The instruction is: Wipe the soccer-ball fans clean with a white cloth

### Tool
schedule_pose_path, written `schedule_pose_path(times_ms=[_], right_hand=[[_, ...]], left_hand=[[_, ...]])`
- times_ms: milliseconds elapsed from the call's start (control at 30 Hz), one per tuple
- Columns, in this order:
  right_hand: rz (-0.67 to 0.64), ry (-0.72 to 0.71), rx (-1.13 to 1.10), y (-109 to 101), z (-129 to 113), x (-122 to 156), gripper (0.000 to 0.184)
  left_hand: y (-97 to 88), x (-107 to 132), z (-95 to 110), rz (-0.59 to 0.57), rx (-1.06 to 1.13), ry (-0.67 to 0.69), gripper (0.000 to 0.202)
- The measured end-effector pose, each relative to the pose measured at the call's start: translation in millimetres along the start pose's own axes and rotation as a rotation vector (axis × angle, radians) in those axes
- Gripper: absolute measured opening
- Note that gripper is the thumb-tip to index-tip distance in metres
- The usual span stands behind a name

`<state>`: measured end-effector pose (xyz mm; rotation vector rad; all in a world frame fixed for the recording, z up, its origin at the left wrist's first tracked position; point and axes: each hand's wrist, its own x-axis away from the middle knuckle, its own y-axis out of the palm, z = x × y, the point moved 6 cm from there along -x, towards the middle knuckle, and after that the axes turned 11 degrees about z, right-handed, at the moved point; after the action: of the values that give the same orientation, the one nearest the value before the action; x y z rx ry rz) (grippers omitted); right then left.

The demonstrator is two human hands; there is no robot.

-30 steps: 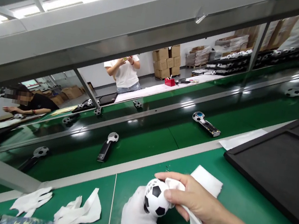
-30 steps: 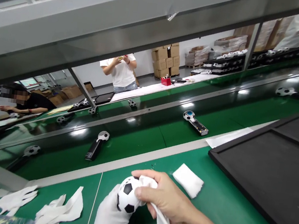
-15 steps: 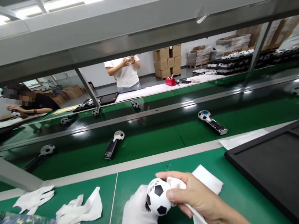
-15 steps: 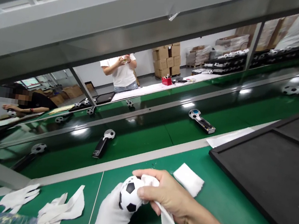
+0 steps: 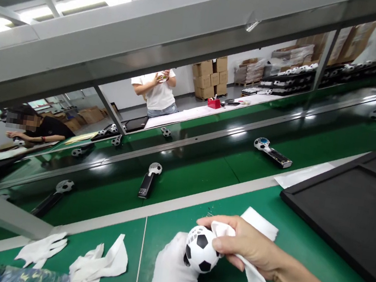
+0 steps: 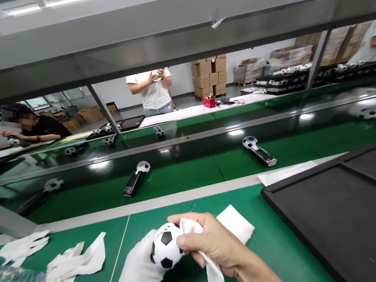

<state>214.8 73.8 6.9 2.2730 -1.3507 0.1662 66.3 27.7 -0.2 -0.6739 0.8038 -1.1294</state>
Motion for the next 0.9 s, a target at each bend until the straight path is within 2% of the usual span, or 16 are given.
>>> schedule_pose_path(times_ms=[200,333,567,700,800,900], right_hand=[[0.081,0.007,0.165,3.3,-10.4,6.7,0.050],[0.080,-0.008,0.233,3.8,-15.8,11.5,0.049],[0.108,-0.139,0.350,-5.2,-8.7,5.4,0.052],[0.098,-0.059,0.338,-6.9,-10.6,7.6,0.057],[0.090,-0.003,0.317,-5.4,-15.2,10.5,0.059],[0.108,-0.018,0.302,-3.9,-16.7,9.7,0.055]], left_hand=[[1.3,-0.5,-0.8,-0.020,0.004,0.004,0.026],[4.4,-0.7,0.8,-0.046,0.010,-0.001,0.026],[9.5,-5.6,12.8,-0.094,0.037,0.008,0.017],[7.3,-7.3,19.3,-0.100,0.060,0.008,0.004],[5.6,-8.3,21.0,-0.097,0.078,0.006,0.004],[5.8,-9.5,20.3,-0.089,0.082,0.003,0.006]])
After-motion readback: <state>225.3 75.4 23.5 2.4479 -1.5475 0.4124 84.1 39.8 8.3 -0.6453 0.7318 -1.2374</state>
